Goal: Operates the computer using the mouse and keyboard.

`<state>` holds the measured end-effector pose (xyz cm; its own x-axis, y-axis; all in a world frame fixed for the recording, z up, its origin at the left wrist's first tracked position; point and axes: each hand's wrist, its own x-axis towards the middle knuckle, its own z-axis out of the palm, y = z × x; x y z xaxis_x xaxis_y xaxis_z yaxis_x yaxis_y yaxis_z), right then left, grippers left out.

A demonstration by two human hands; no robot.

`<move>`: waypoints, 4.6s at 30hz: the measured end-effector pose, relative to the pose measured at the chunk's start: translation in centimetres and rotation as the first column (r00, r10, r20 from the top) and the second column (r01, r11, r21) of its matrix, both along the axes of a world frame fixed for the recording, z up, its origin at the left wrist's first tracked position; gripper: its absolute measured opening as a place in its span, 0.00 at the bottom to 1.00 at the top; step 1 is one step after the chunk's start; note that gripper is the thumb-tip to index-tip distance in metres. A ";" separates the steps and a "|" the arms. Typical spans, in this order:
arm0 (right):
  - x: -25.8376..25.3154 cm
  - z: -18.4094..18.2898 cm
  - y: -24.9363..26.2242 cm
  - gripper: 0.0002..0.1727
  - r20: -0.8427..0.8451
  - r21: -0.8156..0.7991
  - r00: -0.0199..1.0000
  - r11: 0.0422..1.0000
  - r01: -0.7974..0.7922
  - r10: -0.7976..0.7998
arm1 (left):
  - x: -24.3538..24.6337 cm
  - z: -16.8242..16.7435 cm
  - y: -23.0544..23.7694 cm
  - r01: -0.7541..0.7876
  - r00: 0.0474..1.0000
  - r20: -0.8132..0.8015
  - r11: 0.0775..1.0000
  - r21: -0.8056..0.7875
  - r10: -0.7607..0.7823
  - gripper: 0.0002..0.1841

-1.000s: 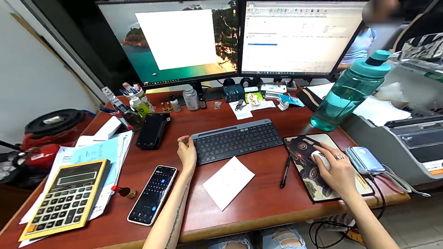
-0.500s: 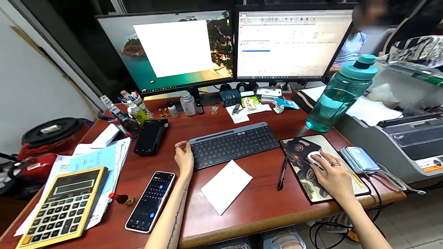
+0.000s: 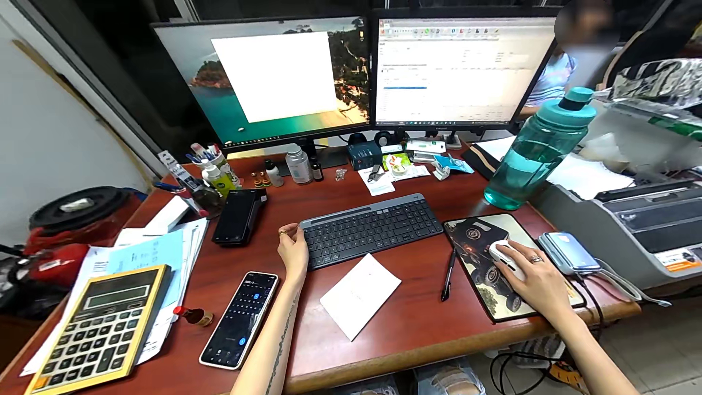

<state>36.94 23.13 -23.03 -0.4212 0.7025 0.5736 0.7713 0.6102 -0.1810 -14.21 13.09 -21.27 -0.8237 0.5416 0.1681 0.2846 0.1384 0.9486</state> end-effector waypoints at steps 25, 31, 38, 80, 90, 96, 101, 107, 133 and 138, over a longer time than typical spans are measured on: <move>0.0 -0.2 0.1 0.27 -0.016 -0.017 0.999 0.999 -0.047 0.047 | 0.0 0.0 -0.1 0.010 1.000 -0.008 1.000 0.003 -0.010 0.17; 0.0 -0.2 0.2 0.27 -0.021 -0.015 0.999 0.999 -0.049 0.049 | -0.1 -0.1 -0.1 0.009 1.000 -0.004 1.000 -0.002 -0.009 0.17; 0.0 -0.3 0.2 0.26 -0.023 -0.031 0.999 0.998 -0.045 0.045 | -0.1 -0.1 -0.1 0.016 1.000 -0.007 1.000 0.010 -0.016 0.18; -0.1 -0.4 0.2 0.27 -0.027 -0.019 0.999 0.999 -0.031 0.030 | -0.1 -0.1 0.0 0.008 1.000 0.021 1.000 0.011 -0.008 0.17; -0.1 -0.2 0.1 0.28 -0.037 -0.045 0.998 0.998 0.048 -0.050 | -0.2 -0.2 0.0 0.011 1.000 0.002 1.000 0.011 -0.011 0.17; 0.0 -0.2 -0.1 0.26 -0.057 -0.096 0.993 0.990 0.100 -0.106 | -0.3 -0.2 -0.1 0.030 1.000 -0.008 0.999 0.022 -0.030 0.18; 0.1 -0.2 0.0 0.26 -0.058 -0.080 0.993 0.992 0.095 -0.100 | -0.3 -0.2 -0.1 0.025 1.000 -0.007 1.000 0.005 -0.025 0.18; 0.1 -0.2 0.0 0.27 -0.045 -0.077 0.995 0.993 0.087 -0.091 | -0.2 -0.1 -0.1 0.023 1.000 0.004 1.000 0.014 -0.023 0.18; 1.1 0.4 0.8 0.24 -0.021 -0.034 0.999 0.999 0.042 -0.043 | -0.6 -0.6 0.1 0.044 0.999 -0.031 0.999 0.019 -0.043 0.18; 1.3 0.7 1.4 0.24 -0.004 -0.041 0.999 0.998 0.052 -0.052 | -0.6 -0.5 0.0 0.045 0.998 -0.034 0.999 0.017 -0.044 0.19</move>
